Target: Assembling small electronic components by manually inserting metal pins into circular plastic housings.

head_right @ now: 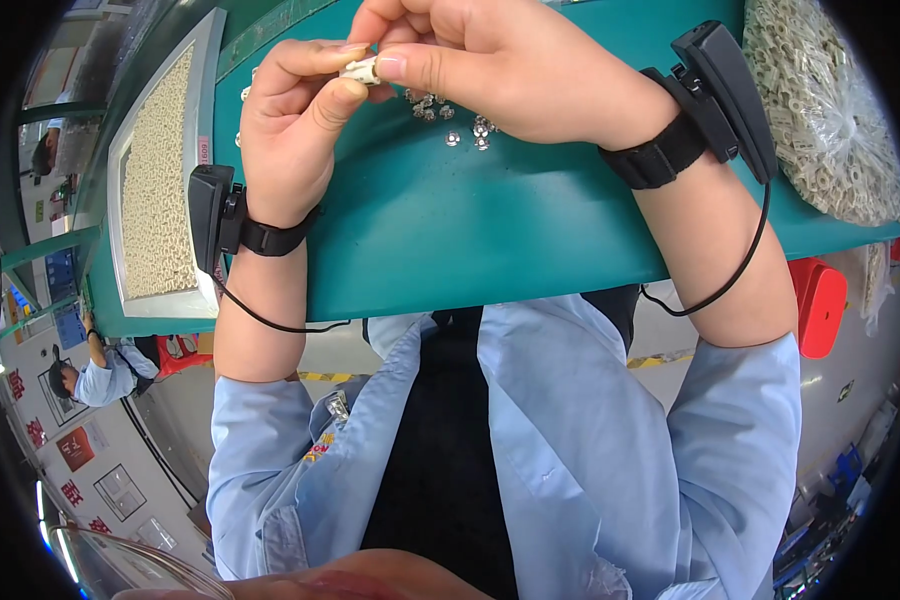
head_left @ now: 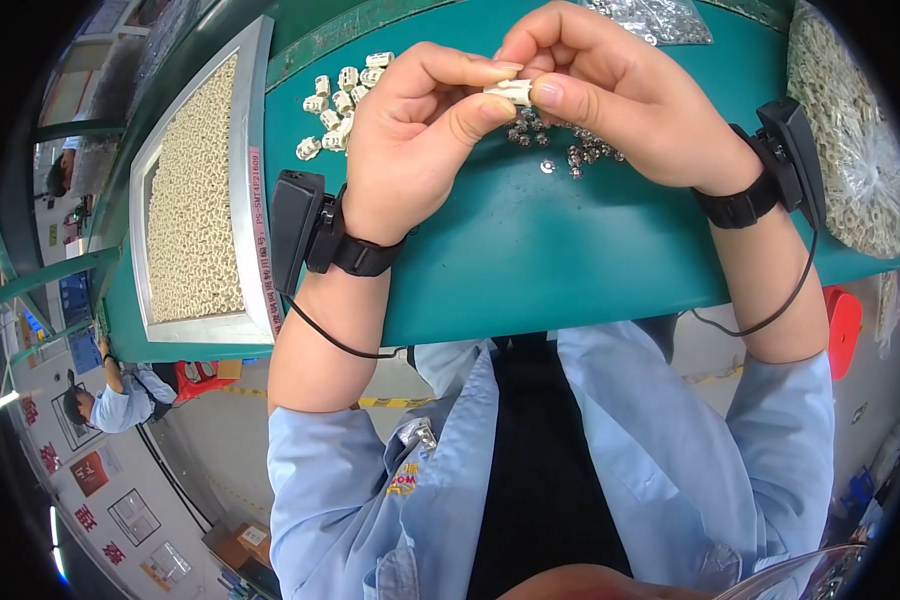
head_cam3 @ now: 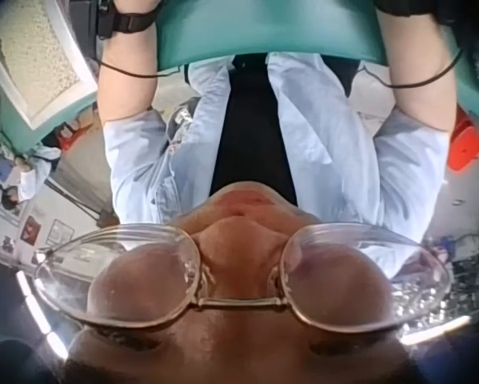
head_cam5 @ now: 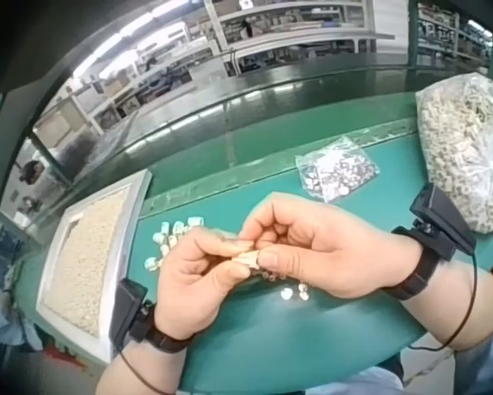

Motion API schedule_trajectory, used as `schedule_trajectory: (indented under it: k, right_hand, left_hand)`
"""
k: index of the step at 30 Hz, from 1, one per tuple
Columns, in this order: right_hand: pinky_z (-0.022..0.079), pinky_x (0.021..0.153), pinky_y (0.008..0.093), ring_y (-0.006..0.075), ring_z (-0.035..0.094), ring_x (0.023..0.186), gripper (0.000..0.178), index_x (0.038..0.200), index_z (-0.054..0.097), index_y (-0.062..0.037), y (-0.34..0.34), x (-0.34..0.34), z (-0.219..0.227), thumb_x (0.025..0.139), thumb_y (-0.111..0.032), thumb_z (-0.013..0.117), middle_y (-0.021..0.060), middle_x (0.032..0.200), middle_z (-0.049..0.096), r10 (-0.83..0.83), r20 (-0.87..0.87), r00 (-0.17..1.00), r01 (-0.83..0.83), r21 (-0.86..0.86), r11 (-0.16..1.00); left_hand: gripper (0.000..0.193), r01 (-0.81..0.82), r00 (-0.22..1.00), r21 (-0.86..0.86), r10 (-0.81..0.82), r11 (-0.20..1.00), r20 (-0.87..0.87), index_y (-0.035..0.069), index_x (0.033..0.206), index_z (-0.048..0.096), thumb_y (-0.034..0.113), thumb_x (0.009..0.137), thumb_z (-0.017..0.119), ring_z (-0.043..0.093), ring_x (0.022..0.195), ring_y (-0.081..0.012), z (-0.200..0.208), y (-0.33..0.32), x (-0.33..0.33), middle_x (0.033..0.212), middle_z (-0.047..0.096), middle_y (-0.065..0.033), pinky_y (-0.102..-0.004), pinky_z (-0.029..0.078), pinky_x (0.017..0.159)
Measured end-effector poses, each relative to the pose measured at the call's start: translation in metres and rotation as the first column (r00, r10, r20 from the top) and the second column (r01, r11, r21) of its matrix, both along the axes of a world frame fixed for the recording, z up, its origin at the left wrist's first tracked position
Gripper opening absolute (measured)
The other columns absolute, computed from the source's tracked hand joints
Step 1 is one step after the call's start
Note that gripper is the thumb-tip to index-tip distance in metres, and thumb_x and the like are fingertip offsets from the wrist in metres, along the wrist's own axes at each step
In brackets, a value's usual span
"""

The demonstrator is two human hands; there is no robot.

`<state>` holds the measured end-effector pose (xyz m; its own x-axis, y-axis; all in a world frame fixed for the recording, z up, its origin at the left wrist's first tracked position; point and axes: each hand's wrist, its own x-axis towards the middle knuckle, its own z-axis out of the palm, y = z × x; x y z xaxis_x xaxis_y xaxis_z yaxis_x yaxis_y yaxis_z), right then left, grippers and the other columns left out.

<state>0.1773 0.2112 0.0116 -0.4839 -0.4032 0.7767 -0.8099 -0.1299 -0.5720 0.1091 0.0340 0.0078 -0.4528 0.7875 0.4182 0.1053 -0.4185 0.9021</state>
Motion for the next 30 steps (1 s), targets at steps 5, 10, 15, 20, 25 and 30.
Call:
schedule_trajectory:
  k: [5, 10, 15, 20, 25, 30]
  right_hand:
    - [0.042, 0.073, 0.0200, 0.0074, 0.049, 0.081, 0.021, 0.110, 0.044, 0.0003, -0.012, 0.032, 0.023, 0.091, -0.008, 0.050, 0.0038, 0.093, 0.052, -0.214, 0.747, 0.630, 0.246, 0.070, 0.967]
    - [0.042, 0.070, 0.0194, 0.0072, 0.050, 0.078, 0.020, 0.107, 0.047, 0.0005, -0.011, 0.033, 0.021, 0.090, -0.008, 0.053, 0.0034, 0.090, 0.054, -0.030, 0.773, 0.634, 0.266, -0.181, 0.947]
    - [0.042, 0.068, 0.0185, 0.0067, 0.051, 0.076, 0.016, 0.102, 0.050, -0.0010, -0.004, 0.027, 0.016, 0.089, -0.008, 0.056, 0.0015, 0.087, 0.056, 0.005, 0.841, 0.540, 0.241, -0.160, 0.957]
    - [0.043, 0.064, 0.0205, 0.0079, 0.053, 0.072, 0.008, 0.094, 0.056, -0.0018, -0.016, 0.032, 0.015, 0.087, -0.007, 0.057, 0.0020, 0.081, 0.058, -0.201, 0.717, 0.667, 0.424, -0.143, 0.894]
    - [0.044, 0.061, 0.0249, 0.0135, 0.056, 0.068, 0.006, 0.087, 0.058, -0.0009, -0.017, 0.036, 0.032, 0.084, -0.006, 0.059, 0.0061, 0.076, 0.059, -0.688, 0.315, 0.654, 0.655, 0.219, 0.723]
    - [0.045, 0.059, 0.0297, 0.0224, 0.057, 0.065, 0.007, 0.084, 0.059, -0.0008, -0.013, 0.018, 0.018, 0.079, -0.005, 0.061, 0.0109, 0.073, 0.059, -0.700, 0.034, 0.713, 0.698, 0.058, 0.713]
  left_hand:
    - [0.016, -0.002, 1.000, -0.006, 0.002, 1.000, 0.022, 0.001, 0.099, 0.055, 0.003, 0.084, 0.060, 0.060, 0.087, -0.0128, -0.002, -0.004, -0.001, 0.097, 0.062, -0.0092, -0.0234, 0.050, 0.079]
    - [0.016, 0.017, 0.998, -0.004, -0.017, 1.000, 0.055, 0.001, 0.099, 0.055, 0.002, 0.084, 0.061, 0.060, 0.088, -0.0131, -0.002, -0.003, -0.004, 0.098, 0.062, -0.0094, -0.0235, 0.050, 0.079]
    - [0.017, -0.036, 0.991, -0.004, 0.036, 0.999, -0.127, 0.001, 0.098, 0.055, 0.001, 0.083, 0.062, 0.060, 0.090, -0.0134, 0.000, -0.004, -0.003, 0.098, 0.061, -0.0093, -0.0236, 0.050, 0.080]
    - [0.019, -0.095, 0.992, 0.008, 0.095, 0.995, -0.088, 0.001, 0.099, 0.055, 0.001, 0.082, 0.063, 0.059, 0.090, -0.0134, -0.001, -0.003, -0.002, 0.097, 0.061, -0.0091, -0.0235, 0.050, 0.079]
    - [0.020, -0.134, 0.991, -0.032, 0.133, 0.990, -0.027, 0.001, 0.100, 0.054, 0.002, 0.082, 0.063, 0.060, 0.088, -0.0137, -0.001, -0.002, -0.002, 0.097, 0.061, -0.0091, -0.0237, 0.050, 0.078]
    - [0.019, -0.115, 0.993, -0.023, 0.116, 0.993, 0.037, 0.001, 0.100, 0.054, 0.004, 0.083, 0.063, 0.061, 0.084, -0.0139, -0.003, 0.001, 0.000, 0.094, 0.062, -0.0089, -0.0240, 0.051, 0.076]
